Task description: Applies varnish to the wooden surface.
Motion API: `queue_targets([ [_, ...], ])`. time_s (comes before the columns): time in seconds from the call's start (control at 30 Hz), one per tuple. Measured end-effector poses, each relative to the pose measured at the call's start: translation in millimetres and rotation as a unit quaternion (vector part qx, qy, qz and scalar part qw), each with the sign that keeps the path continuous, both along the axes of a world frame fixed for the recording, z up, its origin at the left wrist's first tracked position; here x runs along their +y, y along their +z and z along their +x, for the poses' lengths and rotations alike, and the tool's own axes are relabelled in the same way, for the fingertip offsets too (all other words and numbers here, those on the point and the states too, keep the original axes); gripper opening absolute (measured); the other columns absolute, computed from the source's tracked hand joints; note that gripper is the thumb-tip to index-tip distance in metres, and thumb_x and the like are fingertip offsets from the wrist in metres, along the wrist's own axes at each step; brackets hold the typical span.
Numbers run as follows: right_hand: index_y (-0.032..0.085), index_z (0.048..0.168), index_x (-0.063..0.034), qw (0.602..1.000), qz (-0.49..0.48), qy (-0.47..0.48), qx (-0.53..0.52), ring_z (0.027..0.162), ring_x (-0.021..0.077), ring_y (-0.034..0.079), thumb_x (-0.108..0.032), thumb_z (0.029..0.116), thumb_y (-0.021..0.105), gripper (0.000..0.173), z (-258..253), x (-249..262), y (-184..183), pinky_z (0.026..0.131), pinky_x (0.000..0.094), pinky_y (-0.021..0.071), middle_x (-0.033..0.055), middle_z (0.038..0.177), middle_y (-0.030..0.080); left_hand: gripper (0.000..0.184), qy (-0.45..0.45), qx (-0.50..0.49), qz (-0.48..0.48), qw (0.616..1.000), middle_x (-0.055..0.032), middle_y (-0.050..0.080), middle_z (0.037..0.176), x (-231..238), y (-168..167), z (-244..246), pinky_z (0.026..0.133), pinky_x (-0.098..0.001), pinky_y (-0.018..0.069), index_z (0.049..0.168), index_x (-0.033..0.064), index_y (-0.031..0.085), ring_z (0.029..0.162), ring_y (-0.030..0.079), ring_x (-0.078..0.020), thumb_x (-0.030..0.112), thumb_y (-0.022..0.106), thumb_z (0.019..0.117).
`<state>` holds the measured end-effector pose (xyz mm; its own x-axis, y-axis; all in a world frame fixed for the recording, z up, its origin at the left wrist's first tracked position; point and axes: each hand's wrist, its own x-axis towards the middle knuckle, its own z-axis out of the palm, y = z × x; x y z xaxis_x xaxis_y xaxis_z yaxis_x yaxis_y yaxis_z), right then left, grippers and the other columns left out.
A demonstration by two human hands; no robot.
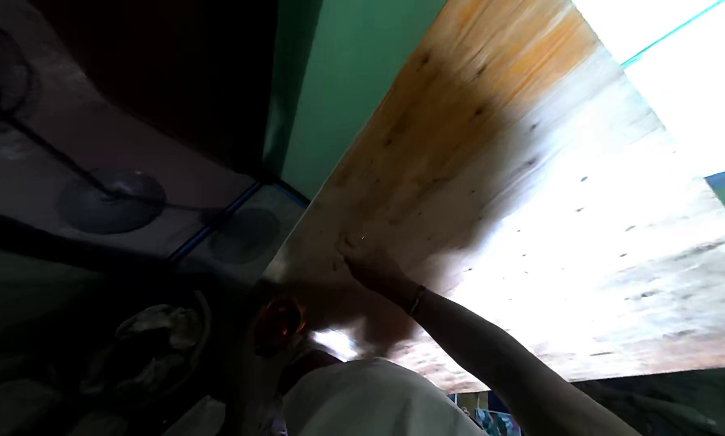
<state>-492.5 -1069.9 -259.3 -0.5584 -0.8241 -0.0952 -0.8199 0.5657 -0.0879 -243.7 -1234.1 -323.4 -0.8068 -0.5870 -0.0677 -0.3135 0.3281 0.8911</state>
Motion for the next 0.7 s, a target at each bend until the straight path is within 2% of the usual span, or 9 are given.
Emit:
queue_targets([
  [0.1,0.060,0.141,-0.0158,0.983,0.089,-0.105,-0.123,0.110,0.0336,0.068,-0.017,0.1061,0.051,0.036,3.1,4.0,25.1,0.091,0.0521,0.0568,0.0125,0.129,0.066,0.084,0.000,-0.033,0.005,0.999,-0.0225,0.065,0.131,-3.4,0.5,7.4,0.103,-0.0539,0.0500,0.143,0.0034,0.057,0.121,0.063,-0.0353,0.041,0.088,0.0743],
  [0.17,0.068,0.127,-0.0080,0.954,0.039,-0.241,-0.176,0.100,0.0352,0.069,-0.026,0.1067,0.053,0.031,-8.2,24.8,78.7,0.089,0.0558,0.0543,0.0182,0.110,0.071,0.084,0.000,-0.040,-0.002,0.999,-0.0229,0.064,0.132,-3.7,-0.9,8.6,0.103,-0.0559,0.0490,0.143,0.0040,0.057,0.122,0.062,-0.0368,0.043,0.087,0.0742],
  [0.2,0.070,0.121,-0.0051,0.949,-0.050,-0.270,-0.155,0.089,0.0277,0.069,-0.027,0.1057,0.057,0.029,-13.9,41.2,109.9,0.081,0.0487,0.0568,0.0157,0.101,0.072,0.084,-0.002,-0.038,-0.005,0.999,-0.0228,0.064,0.132,-2.9,-1.4,8.2,0.103,-0.0557,0.0490,0.142,0.0044,0.058,0.121,0.063,-0.0364,0.043,0.087,0.0737],
  [0.27,0.069,0.120,-0.0036,0.949,-0.221,-0.223,-0.032,0.082,0.0090,0.065,-0.017,0.1036,0.061,0.023,-29.0,72.7,179.2,0.073,0.0282,0.0570,0.0069,0.100,0.070,0.083,-0.017,-0.043,0.003,0.999,-0.0217,0.064,0.133,-1.0,0.2,4.5,0.105,-0.0549,0.0487,0.143,0.0051,0.057,0.123,0.063,-0.0353,0.041,0.088,0.0747],
  [0.33,0.069,0.118,-0.0004,0.936,-0.270,-0.132,0.184,0.094,0.0123,0.069,-0.017,0.1028,0.061,0.024,-64.1,96.8,243.1,0.084,0.0304,0.0589,0.0115,0.110,0.071,0.083,-0.036,-0.032,0.006,0.999,-0.0214,0.064,0.133,3.9,1.5,-0.5,0.107,-0.0538,0.0476,0.143,0.0040,0.057,0.124,0.062,-0.0347,0.041,0.088,0.0752],
  [0.43,0.068,0.113,0.0016,0.885,-0.286,-0.084,0.357,0.089,0.0161,0.071,-0.023,0.1038,0.061,0.028,-98.6,117.9,312.9,0.080,0.0345,0.0592,0.0157,0.106,0.072,0.087,-0.077,-0.027,-0.004,0.997,-0.0205,0.065,0.131,5.3,2.1,-9.7,0.107,-0.0494,0.0492,0.142,0.0029,0.057,0.122,0.063,-0.0307,0.048,0.088,0.0749],
  [0.5,0.069,0.112,0.0021,0.880,-0.285,-0.061,0.375,0.092,0.0155,0.071,-0.019,0.1034,0.061,0.024,-97.3,117.1,329.6,0.083,0.0323,0.0589,0.0155,0.106,0.072,0.091,-0.085,-0.015,-0.050,0.995,-0.0145,0.069,0.124,-0.3,-11.8,-14.0,0.101,-0.0400,0.0533,0.137,0.0055,0.060,0.114,0.066,-0.0219,0.064,0.084,0.0711],
  [0.57,0.070,0.117,0.0015,0.891,-0.229,-0.087,0.382,0.107,0.0251,0.069,-0.016,0.1036,0.058,0.025,-84.0,112.2,321.0,0.094,0.0393,0.0572,0.0190,0.116,0.070,0.087,-0.111,-0.015,-0.044,0.993,-0.0148,0.069,0.123,5.4,5.2,-25.2,0.100,-0.0406,0.0541,0.137,0.0043,0.060,0.113,0.067,-0.0214,0.062,0.083,0.0753],
  [0.7,0.064,0.134,-0.0035,0.912,-0.131,-0.135,0.364,0.120,0.0378,0.062,-0.010,0.0980,0.061,0.037,-50.1,98.4,244.8,0.098,0.0513,0.0535,0.0225,0.132,0.062,0.090,-0.144,-0.052,-0.033,0.988,-0.0182,0.069,0.125,9.6,34.3,-42.3,0.100,-0.0461,0.0541,0.139,0.0022,0.058,0.114,0.067,-0.0264,0.054,0.088,0.0722],
])
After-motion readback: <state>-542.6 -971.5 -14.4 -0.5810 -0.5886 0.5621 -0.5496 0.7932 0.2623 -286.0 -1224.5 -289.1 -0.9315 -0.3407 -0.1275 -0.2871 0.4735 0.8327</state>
